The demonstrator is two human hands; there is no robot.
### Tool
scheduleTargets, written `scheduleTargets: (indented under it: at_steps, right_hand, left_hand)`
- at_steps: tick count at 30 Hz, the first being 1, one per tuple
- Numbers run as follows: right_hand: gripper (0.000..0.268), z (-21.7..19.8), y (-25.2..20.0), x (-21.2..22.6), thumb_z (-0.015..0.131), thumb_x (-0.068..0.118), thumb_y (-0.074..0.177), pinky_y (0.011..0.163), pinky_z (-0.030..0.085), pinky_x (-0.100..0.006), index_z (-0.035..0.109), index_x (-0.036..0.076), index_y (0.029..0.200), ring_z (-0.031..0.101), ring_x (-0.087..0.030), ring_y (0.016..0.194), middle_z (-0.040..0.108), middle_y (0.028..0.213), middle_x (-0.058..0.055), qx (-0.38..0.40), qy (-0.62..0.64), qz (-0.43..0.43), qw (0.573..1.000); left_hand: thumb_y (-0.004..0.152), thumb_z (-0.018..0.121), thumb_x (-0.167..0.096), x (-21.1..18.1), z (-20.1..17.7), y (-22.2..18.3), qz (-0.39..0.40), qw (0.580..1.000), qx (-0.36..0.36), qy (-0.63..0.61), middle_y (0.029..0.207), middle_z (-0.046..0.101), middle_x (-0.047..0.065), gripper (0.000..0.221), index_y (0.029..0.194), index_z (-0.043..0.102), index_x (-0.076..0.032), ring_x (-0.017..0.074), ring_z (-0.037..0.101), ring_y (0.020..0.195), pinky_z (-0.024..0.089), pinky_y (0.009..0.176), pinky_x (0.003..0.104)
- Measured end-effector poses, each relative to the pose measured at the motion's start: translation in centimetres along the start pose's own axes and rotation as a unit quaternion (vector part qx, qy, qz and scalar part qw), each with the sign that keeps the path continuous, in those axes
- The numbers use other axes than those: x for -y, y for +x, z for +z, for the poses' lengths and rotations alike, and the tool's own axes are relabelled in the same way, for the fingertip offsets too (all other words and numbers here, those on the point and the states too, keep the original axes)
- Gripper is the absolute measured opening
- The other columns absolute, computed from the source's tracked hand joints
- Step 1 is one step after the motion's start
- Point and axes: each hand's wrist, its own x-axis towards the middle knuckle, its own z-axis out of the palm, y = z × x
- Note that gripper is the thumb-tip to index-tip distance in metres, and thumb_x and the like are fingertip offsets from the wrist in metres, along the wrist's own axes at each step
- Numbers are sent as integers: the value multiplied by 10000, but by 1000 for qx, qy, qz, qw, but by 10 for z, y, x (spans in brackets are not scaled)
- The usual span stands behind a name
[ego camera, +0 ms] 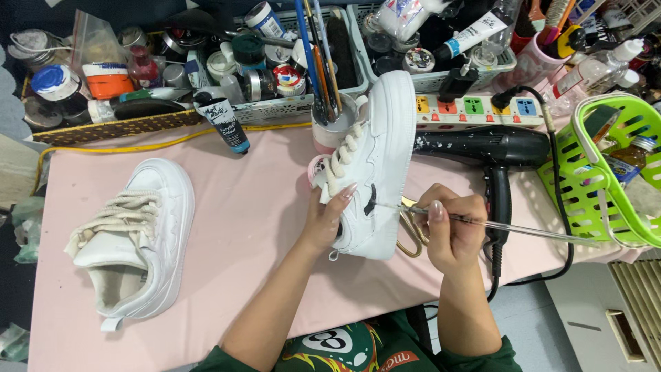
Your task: The person paints a black pattern on a white shoe using a fine-tipped brush, dries the paint with a handheld hair dryer, and then applies additional paint to the design.
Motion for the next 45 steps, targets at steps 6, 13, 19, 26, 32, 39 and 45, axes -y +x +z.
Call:
scheduleTargets:
  at_steps: [6,13,19,26,32,39,45]
  right_hand:
    - [117,2,1,3,425,-37,1082,494,398,-214,337,40,1074,469,-94,594,597,799,-165,-7,-16,-11,1000]
    - [118,9,7,6,440,-20,1082,492,393,-229,337,31,1053,483,-110,568,576,733,-170,-20,-48,-43,998]
    - [142,12,13,12,484,21,1103,423,397,-178,352,42,1057,519,-98,545,588,746,-162,-92,29,7,995]
    - [147,62,24,8,504,-7,1084,457,384,-195,373,32,1029,467,-104,612,587,792,-160,-28,60,-2,998]
    - [108,107,38,17,455,-9,1099,520,406,-207,364,44,1075,481,-97,621,599,853,-159,34,81,-41,995]
    - [123,137,40,16,462,-10,1071,572,466,-232,365,56,1108,521,-129,703,632,963,-198,146,35,-102,983]
    - [147,147,30,3,499,-31,1018,596,504,-263,426,59,1108,588,-152,714,651,941,-188,176,19,-132,975]
  left_hand:
    - [955,648,-245,7,-7,0,-19,1000,-12,-21,1252,658,102,476,1337,587,33,155,625,1120,512,976,327]
    - [947,635,-226,7,-13,-2,4,998,22,-61,1322,616,126,548,1406,493,37,181,611,1192,491,1038,354]
    - [939,628,-221,11,-36,0,39,999,-23,-19,1324,611,138,556,1398,477,56,204,599,1234,464,1105,367]
    - [926,631,-319,-22,-78,-23,49,994,-88,40,1313,605,144,595,1368,520,63,201,589,1188,475,1047,360]
    - [941,628,-358,-55,-109,-46,113,985,-125,40,1280,642,119,558,1303,606,66,185,604,1161,481,1022,341]
    - [967,641,-339,-57,-141,-74,132,974,-180,48,1248,654,115,533,1282,661,90,183,608,1133,484,999,338]
    - [989,604,-330,-44,-151,-76,108,980,-165,-7,1295,661,119,529,1333,605,71,180,620,1189,482,1044,335]
